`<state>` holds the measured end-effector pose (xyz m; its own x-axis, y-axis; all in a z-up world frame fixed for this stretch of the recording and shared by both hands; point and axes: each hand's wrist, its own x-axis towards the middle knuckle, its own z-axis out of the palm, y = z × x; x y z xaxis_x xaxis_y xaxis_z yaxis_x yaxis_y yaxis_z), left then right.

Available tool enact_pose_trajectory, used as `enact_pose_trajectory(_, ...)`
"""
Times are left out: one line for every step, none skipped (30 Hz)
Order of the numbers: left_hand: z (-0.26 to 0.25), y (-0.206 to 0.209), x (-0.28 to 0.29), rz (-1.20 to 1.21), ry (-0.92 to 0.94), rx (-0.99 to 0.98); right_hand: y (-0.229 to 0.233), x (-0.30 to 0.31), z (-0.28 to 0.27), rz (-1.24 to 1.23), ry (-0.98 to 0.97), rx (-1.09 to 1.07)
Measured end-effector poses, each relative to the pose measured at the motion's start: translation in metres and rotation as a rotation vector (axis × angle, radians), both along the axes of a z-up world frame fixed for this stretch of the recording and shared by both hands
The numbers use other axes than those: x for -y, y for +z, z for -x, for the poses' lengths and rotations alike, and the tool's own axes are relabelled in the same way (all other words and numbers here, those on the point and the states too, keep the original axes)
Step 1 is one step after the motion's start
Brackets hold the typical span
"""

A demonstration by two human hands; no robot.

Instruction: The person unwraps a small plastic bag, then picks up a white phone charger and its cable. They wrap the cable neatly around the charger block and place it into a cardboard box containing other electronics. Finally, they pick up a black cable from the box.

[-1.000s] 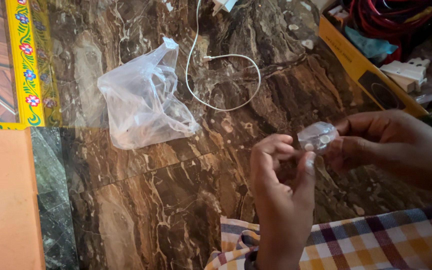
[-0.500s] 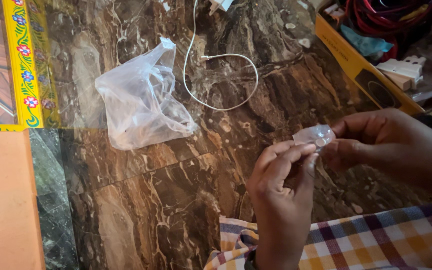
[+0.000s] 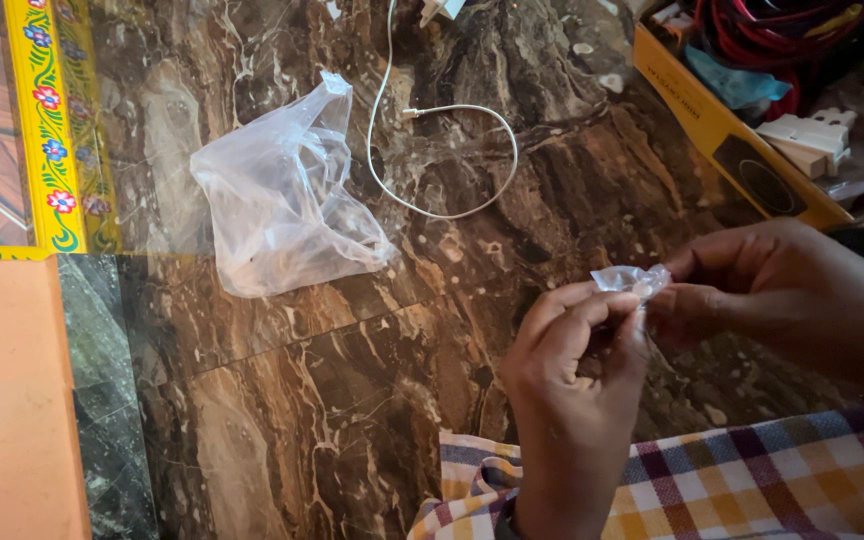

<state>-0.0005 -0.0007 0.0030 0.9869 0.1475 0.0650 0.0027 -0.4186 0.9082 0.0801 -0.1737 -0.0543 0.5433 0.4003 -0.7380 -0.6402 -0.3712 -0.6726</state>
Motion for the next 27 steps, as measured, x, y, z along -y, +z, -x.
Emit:
enact_pose_trajectory(0.0003,0.0001,0.0001,-0.014,-0.003,-0.005,0.0000,-0.0002,0.0002,-0.007,0.003,-0.003)
enact_pose_trajectory(0.0006,0.0001,0.0002,-0.028,-0.006,-0.010,0.0002,0.0001,-0.0002,0.003,0.012,-0.005)
enact_pose_trajectory(0.0008,-0.0001,0.0003,-0.042,-0.009,-0.014,0.0002,0.0001,-0.0004,0.010,0.015,-0.007)
enact_pose_trajectory(0.0011,-0.0001,0.0000,-0.024,-0.017,-0.012,0.0004,0.0000,-0.0005,0.016,0.018,-0.009)
enact_pose_trajectory(0.0016,0.0001,-0.0003,-0.005,-0.024,-0.009,0.0006,-0.0005,-0.0006,0.017,0.017,-0.011)
enact_pose_trajectory(0.0019,0.0003,-0.0007,0.014,-0.031,-0.006,0.0009,-0.0008,-0.0009,0.018,0.019,-0.011)
enact_pose_trajectory(0.0021,0.0004,-0.0012,0.009,-0.031,-0.004,0.0012,-0.0015,-0.0008,0.018,0.020,-0.013)
enact_pose_trajectory(0.0020,0.0004,-0.0015,0.004,-0.032,-0.002,0.0014,-0.0017,-0.0015,0.017,0.023,-0.013)
enact_pose_trajectory(0.0016,0.0002,-0.0014,0.000,-0.033,0.000,0.0012,-0.0019,-0.0015,0.020,0.026,-0.011)
enact_pose_trajectory(0.0014,0.0002,-0.0014,0.003,-0.030,-0.018,0.0010,-0.0019,-0.0016,0.023,0.029,-0.010)
enact_pose_trajectory(0.0011,0.0002,-0.0014,0.007,-0.028,-0.036,0.0007,-0.0022,-0.0013,0.030,0.032,-0.008)
enact_pose_trajectory(0.0009,0.0003,-0.0015,0.010,-0.026,-0.054,0.0004,-0.0023,-0.0014,0.036,0.038,-0.005)
enact_pose_trajectory(0.0008,0.0003,-0.0017,0.007,-0.031,-0.038,0.0002,-0.0023,-0.0014,0.042,0.043,-0.002)
enact_pose_trajectory(0.0007,0.0004,-0.0020,0.004,-0.036,-0.022,-0.0002,-0.0022,-0.0019,0.048,0.051,0.000)
enact_pose_trajectory(0.0008,0.0005,-0.0022,0.000,-0.040,-0.007,-0.0003,-0.0020,-0.0020,0.045,0.056,0.004)
enact_pose_trajectory(0.0007,0.0005,-0.0019,0.008,-0.036,-0.016,-0.0004,-0.0018,-0.0021,0.042,0.062,0.007)
enact_pose_trajectory(0.0006,0.0005,-0.0012,0.016,-0.031,-0.025,-0.0001,-0.0014,-0.0021,0.030,0.064,0.012)
enact_pose_trajectory(0.0005,0.0008,-0.0008,0.023,-0.026,-0.033,0.0004,-0.0015,-0.0022,0.033,0.069,0.011)
enact_pose_trajectory(0.0006,0.0012,-0.0007,0.038,-0.020,-0.056,0.0013,-0.0018,-0.0021,0.037,0.074,0.011)
enact_pose_trajectory(0.0008,0.0015,-0.0006,0.053,-0.015,-0.079,0.0024,-0.0021,-0.0022,0.057,0.080,0.004)
enact_pose_trajectory(0.0006,0.0016,-0.0004,0.068,-0.009,-0.101,0.0034,-0.0026,-0.0025,0.065,0.082,-0.001)
enact_pose_trajectory(0.0006,0.0014,-0.0001,0.063,-0.012,-0.087,0.0040,-0.0029,-0.0029,0.074,0.084,-0.005)
enact_pose_trajectory(0.0008,0.0010,0.0002,0.058,-0.014,-0.074,0.0043,-0.0033,-0.0030,0.072,0.082,-0.010)
enact_pose_trajectory(0.0012,0.0004,0.0003,0.053,-0.017,-0.061,0.0041,-0.0034,-0.0029,0.064,0.074,-0.015)
enact_pose_trajectory(0.0019,-0.0005,-0.0001,0.038,-0.019,-0.044,0.0034,-0.0033,-0.0028,0.057,0.067,-0.019)
enact_pose_trajectory(0.0028,-0.0015,-0.0009,0.022,-0.020,-0.026,0.0026,-0.0026,-0.0024,0.043,0.055,-0.023)
enact_pose_trajectory(0.0037,-0.0029,-0.0016,0.007,-0.022,-0.008,0.0016,-0.0017,-0.0019,0.037,0.042,-0.012)
